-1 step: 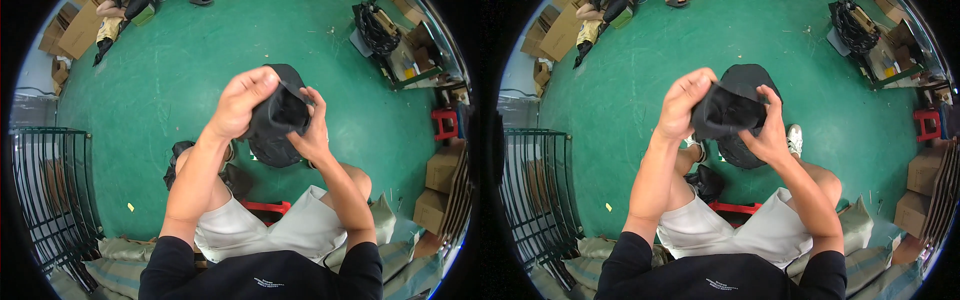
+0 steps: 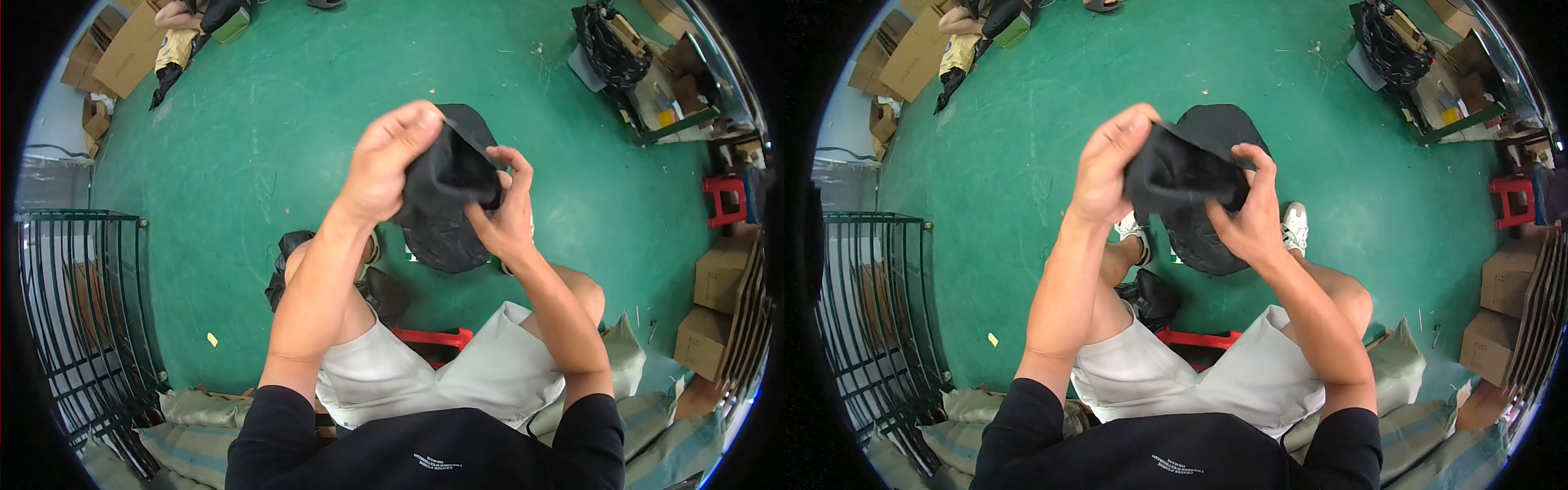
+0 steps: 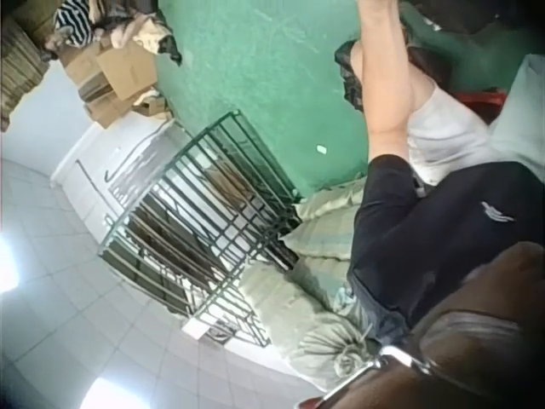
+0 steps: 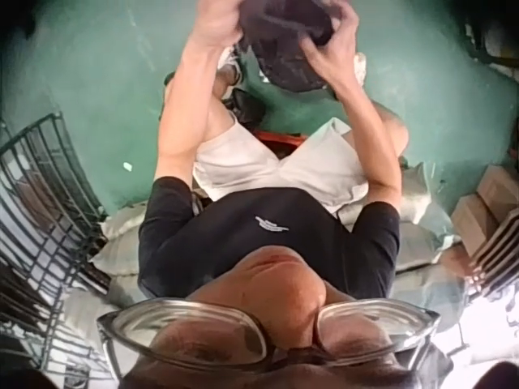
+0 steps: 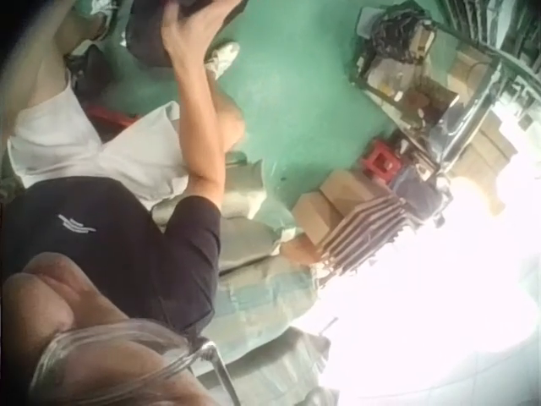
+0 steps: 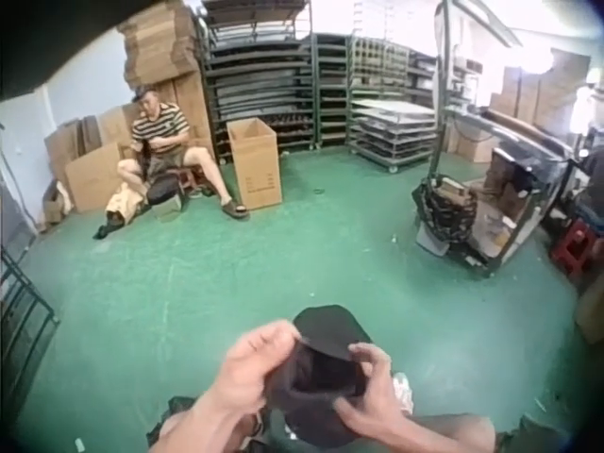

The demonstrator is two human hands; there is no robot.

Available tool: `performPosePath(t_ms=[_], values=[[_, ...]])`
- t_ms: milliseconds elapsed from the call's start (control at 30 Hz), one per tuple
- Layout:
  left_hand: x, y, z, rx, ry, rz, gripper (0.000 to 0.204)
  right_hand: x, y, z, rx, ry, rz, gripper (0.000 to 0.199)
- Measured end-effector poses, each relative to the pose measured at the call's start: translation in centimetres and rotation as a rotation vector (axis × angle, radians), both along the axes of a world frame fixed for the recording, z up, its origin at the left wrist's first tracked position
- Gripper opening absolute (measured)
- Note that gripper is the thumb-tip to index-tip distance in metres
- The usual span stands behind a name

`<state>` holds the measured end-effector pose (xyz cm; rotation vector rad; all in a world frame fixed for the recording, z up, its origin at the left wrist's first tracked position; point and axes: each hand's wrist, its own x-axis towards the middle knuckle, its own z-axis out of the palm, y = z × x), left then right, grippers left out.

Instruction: Inspecting and preparing black fabric covers by turning them inside out and checking for defects before stacking.

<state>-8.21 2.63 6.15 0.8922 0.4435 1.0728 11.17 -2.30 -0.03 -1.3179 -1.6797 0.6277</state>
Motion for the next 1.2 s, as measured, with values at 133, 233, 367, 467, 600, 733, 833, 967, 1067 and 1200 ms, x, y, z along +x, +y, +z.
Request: performPosePath(t_ms=[133,233,367,467,600,733,833,967,1067,1200], values=[[0.3,1.6,-0.6,-0.086,-0.119,0.182,0.027,1.4,0.7,-1.0,-0.101,0.117,-0.014,0.053],[-0.1,2.4,-1.2,-0.111,-0.182,0.133,0.028,2.7,1.9,-1.4,-0.224,0.632,0.276,0.057],[-0.5,2.6,-1.7,-0.101,-0.210,-0.095,0.027,4.4,3.4,-1.5,-0.489,0.964,0.405,0.056],[-0.5,2.6,-2.0,-0.089,-0.180,-0.201,0.026,4.6,3.5,-1.6,-0.288,0.552,0.272,0.044],[-0.9,3.1,-2.2,-0.121,-0.035,-0.158,0.024,4.9,3.5,-1.3,-0.232,0.225,0.089,0.015],[-2.2,3.7,-1.9,-0.106,0.076,-0.102,0.024,6.7,4.0,-0.4,-0.162,0.332,0.256,0.014],[-3.1,4.1,-1.7,-0.177,0.256,-0.104,0.024,8.0,3.4,0.2,-0.716,1.068,0.499,0.020],[-3.4,4.4,-2.5,-0.195,0.247,-0.163,0.024,8.2,2.6,-0.2,-0.744,1.355,0.476,0.038],[-3.1,4.5,-3.5,-0.098,0.011,-0.292,0.027,8.5,2.6,-0.7,-0.706,1.494,0.447,0.038],[-1.3,3.1,-3.7,-0.008,-0.321,-0.442,0.067,9.4,3.1,-0.6,-0.548,1.583,0.418,0.040]])
